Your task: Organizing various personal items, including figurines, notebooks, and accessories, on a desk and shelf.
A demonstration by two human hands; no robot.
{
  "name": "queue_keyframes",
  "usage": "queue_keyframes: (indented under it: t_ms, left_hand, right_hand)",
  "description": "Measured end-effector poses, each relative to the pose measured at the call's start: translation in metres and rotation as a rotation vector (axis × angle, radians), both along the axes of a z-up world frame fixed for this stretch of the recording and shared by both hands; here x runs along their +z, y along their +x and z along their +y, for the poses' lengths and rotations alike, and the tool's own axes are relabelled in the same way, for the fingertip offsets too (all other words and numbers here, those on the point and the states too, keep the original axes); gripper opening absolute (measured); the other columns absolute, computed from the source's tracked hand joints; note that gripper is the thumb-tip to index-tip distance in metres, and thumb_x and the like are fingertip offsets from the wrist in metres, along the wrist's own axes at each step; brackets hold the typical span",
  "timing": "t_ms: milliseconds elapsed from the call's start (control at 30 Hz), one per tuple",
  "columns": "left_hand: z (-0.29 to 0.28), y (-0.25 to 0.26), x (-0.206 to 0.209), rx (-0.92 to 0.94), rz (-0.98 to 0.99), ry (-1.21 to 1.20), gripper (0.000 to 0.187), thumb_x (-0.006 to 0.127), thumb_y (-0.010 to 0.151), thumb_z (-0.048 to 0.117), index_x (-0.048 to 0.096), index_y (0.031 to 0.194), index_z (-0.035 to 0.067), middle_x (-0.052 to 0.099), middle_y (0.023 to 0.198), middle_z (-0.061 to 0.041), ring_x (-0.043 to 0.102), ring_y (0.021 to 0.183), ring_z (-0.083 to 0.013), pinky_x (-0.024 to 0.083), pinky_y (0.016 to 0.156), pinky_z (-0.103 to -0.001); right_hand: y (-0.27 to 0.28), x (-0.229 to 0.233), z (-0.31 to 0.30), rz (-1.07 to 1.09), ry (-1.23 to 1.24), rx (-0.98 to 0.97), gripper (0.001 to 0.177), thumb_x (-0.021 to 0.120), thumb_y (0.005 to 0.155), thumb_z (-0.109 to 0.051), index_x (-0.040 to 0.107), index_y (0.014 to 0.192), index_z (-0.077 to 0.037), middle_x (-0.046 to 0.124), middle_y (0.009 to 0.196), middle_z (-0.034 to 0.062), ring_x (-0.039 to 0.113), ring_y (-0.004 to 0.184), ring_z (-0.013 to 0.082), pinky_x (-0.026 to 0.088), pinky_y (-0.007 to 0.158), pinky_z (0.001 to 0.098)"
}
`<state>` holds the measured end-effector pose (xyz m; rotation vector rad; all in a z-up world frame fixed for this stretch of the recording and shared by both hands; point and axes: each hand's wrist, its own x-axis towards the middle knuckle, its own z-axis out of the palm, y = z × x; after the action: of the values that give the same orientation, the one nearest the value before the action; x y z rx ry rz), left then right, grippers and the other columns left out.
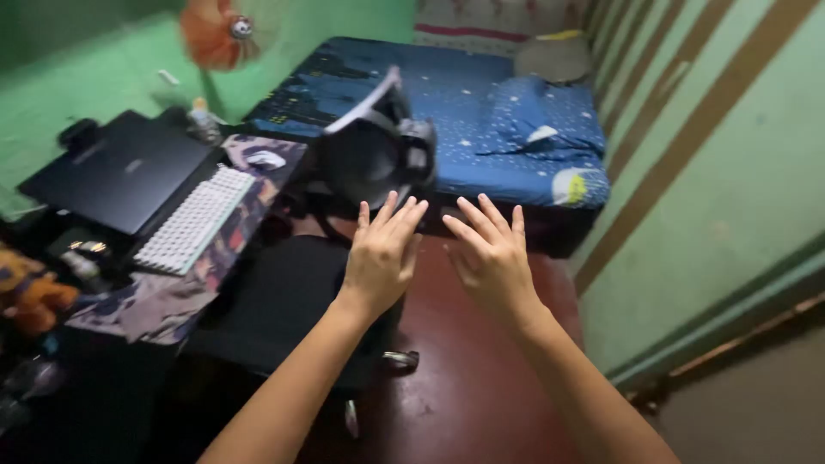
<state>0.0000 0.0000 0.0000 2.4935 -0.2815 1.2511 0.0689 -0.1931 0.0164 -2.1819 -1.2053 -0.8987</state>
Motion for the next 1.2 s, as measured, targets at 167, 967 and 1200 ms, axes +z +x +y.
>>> queue_keyframes:
  t_ms: [167, 967, 1200]
  left_hand:
    - [-0.027, 0.052, -0.014, -0.084, 0.067, -0.05, 0.057, 0.063, 0.092, 0.009, 0.052, 0.148, 0.008, 0.054, 0.149, -0.019, 0.042, 0.145, -0.0431, 0.031, 0.118, -0.061]
    - [-0.052, 0.319, -0.014, -0.063, 0.182, -0.196, 0.057, 0.055, 0.085, -0.005, 0.06, 0.139, 0.011, 0.046, 0.156, -0.016, 0.035, 0.149, -0.0433, 0.027, 0.12, -0.061]
    - [-0.065, 0.395, -0.007, 0.028, 0.187, -0.227, 0.055, 0.055, 0.092, 0.0, 0.054, 0.146, 0.013, 0.047, 0.156, -0.015, 0.036, 0.148, -0.0421, 0.027, 0.118, -0.062]
  right_hand:
    - [0.039, -0.012, -0.033, 0.014, -0.021, -0.079, 0.046, 0.075, 0.088, -0.024, 0.066, 0.133, -0.017, 0.055, 0.15, 0.0088, 0.044, 0.144, 0.0333, 0.022, 0.116, 0.0708]
    - [0.299, -0.023, -0.041, 0.043, -0.022, -0.191, 0.045, 0.067, 0.095, -0.027, 0.063, 0.14, -0.022, 0.051, 0.154, 0.0077, 0.044, 0.145, 0.0323, 0.025, 0.114, 0.0712]
    - [0.401, -0.02, -0.045, 0.07, -0.025, -0.063, 0.046, 0.066, 0.096, -0.028, 0.062, 0.141, -0.021, 0.049, 0.156, 0.0116, 0.042, 0.146, 0.0366, 0.025, 0.116, 0.0688]
